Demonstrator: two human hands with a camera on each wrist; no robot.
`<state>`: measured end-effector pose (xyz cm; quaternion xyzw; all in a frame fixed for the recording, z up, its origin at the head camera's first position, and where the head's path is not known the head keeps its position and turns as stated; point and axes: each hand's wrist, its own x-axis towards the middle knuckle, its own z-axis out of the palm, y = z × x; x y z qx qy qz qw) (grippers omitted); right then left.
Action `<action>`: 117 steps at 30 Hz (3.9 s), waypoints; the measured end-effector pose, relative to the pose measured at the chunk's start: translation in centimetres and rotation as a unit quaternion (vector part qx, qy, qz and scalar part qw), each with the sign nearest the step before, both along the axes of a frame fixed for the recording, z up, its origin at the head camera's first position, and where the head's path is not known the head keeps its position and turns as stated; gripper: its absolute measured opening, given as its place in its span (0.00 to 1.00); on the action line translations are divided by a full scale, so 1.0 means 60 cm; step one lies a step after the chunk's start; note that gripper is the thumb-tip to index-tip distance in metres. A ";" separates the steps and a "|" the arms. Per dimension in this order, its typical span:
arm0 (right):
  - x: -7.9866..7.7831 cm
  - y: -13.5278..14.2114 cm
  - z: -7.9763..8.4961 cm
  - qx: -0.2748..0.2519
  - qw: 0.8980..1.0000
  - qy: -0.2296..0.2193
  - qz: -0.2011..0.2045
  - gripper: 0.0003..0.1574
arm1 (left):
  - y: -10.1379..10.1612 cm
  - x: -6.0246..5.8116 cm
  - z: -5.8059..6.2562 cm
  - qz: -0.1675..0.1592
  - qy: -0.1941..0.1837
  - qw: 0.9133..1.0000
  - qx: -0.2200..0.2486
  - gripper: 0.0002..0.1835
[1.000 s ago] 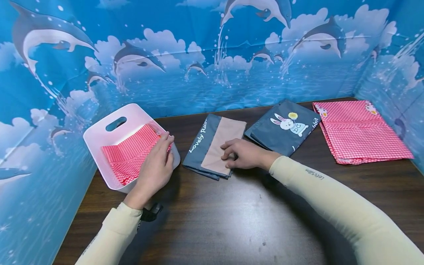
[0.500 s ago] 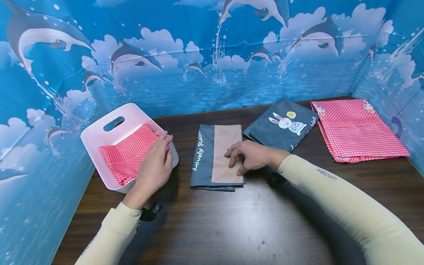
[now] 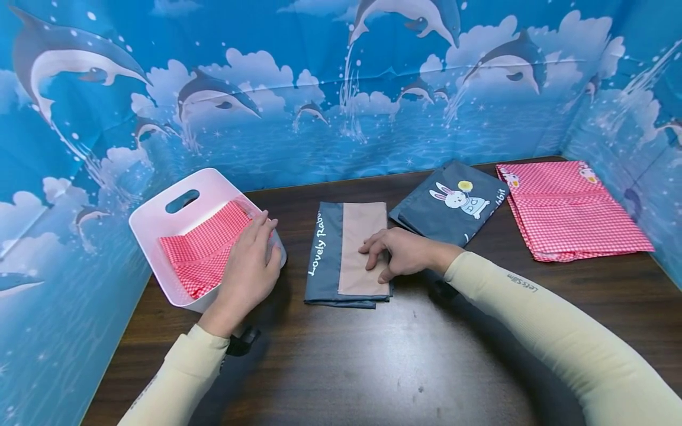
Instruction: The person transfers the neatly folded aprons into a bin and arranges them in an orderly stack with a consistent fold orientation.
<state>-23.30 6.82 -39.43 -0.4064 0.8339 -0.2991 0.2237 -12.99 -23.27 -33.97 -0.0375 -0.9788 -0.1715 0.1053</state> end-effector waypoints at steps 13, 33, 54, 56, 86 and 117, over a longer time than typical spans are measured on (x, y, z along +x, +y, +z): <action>0.000 -0.004 -0.006 -0.006 1.000 0.000 0.009 0.15 | 0.088 0.010 -0.041 -0.095 0.000 0.989 -0.117 0.28; 0.012 0.015 -0.002 0.006 1.000 0.001 -0.002 0.15 | 0.115 0.018 -0.097 -0.147 -0.132 0.975 -0.104 0.29; 0.028 0.026 0.016 0.045 0.972 0.027 -0.227 0.28 | 0.100 -0.024 -0.077 -0.036 -0.167 0.985 0.007 0.37; 0.028 0.026 0.013 0.052 0.972 0.013 -0.229 0.29 | 0.097 -0.025 -0.078 -0.025 -0.184 0.982 0.016 0.38; 0.025 0.008 -0.006 0.034 0.966 -0.034 -0.254 0.28 | 0.087 -0.017 -0.093 -0.038 -0.169 0.984 -0.041 0.33; 0.018 0.008 -0.001 0.026 0.957 -0.057 -0.284 0.26 | 0.095 -0.031 -0.086 -0.007 -0.173 0.985 0.026 0.35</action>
